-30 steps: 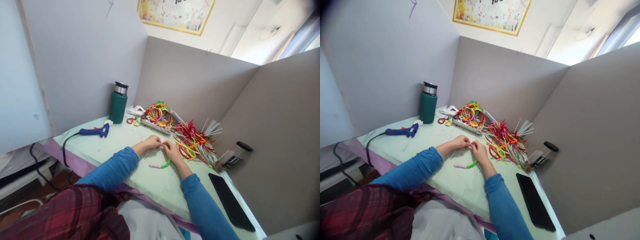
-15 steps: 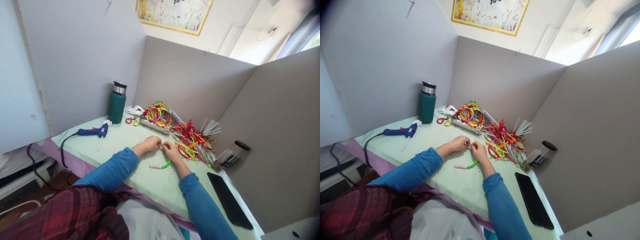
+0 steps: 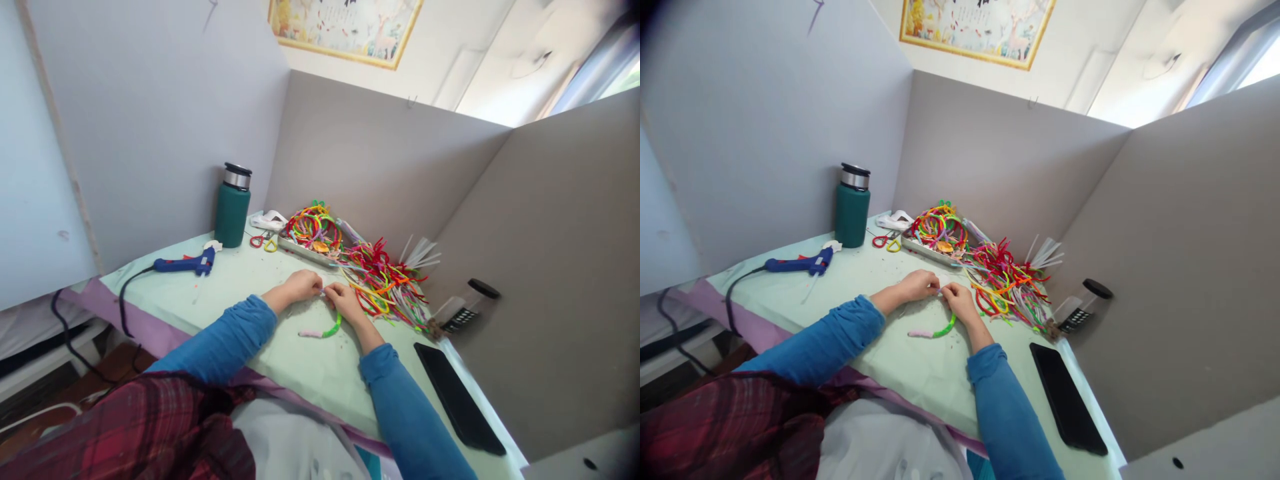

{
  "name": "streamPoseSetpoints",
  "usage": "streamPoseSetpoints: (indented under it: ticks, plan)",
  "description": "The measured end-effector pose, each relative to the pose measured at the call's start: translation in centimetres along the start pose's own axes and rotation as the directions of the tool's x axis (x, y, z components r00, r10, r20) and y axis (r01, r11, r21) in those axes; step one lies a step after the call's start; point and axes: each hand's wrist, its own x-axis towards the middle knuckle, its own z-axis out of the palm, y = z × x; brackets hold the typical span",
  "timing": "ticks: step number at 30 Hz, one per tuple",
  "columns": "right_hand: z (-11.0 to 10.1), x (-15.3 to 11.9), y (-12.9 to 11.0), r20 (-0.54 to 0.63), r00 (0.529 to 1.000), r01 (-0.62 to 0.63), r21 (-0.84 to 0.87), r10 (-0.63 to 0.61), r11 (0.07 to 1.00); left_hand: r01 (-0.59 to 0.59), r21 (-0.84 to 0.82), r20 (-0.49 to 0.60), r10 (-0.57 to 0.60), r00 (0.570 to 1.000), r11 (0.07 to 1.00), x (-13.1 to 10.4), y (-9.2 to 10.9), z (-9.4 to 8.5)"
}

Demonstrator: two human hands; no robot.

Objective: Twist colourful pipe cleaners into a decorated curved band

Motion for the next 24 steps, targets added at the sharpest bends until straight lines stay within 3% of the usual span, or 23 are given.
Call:
streamPoseSetpoints:
  ticks: [5, 15, 24]
  plan:
    - [-0.54, -0.17, -0.62, 0.029, 0.997, -0.074, 0.142, 0.07, 0.987, 0.009, -0.011, 0.006, -0.009, 1.0, 1.0, 0.07, -0.15, 0.1]
    - [0.06, -0.23, -0.1, 0.002, 1.0, -0.005, 0.055, 0.005, 0.998, 0.034, -0.076, 0.05, -0.03, 0.998, 0.997, -0.04, 0.06, -0.33]
    - [-0.09, -0.34, 0.17, 0.004, 0.998, 0.07, 0.056, -0.071, 0.996, 0.054, -0.268, 0.087, -0.032, 0.996, 0.962, 0.12, 0.46, -0.6]
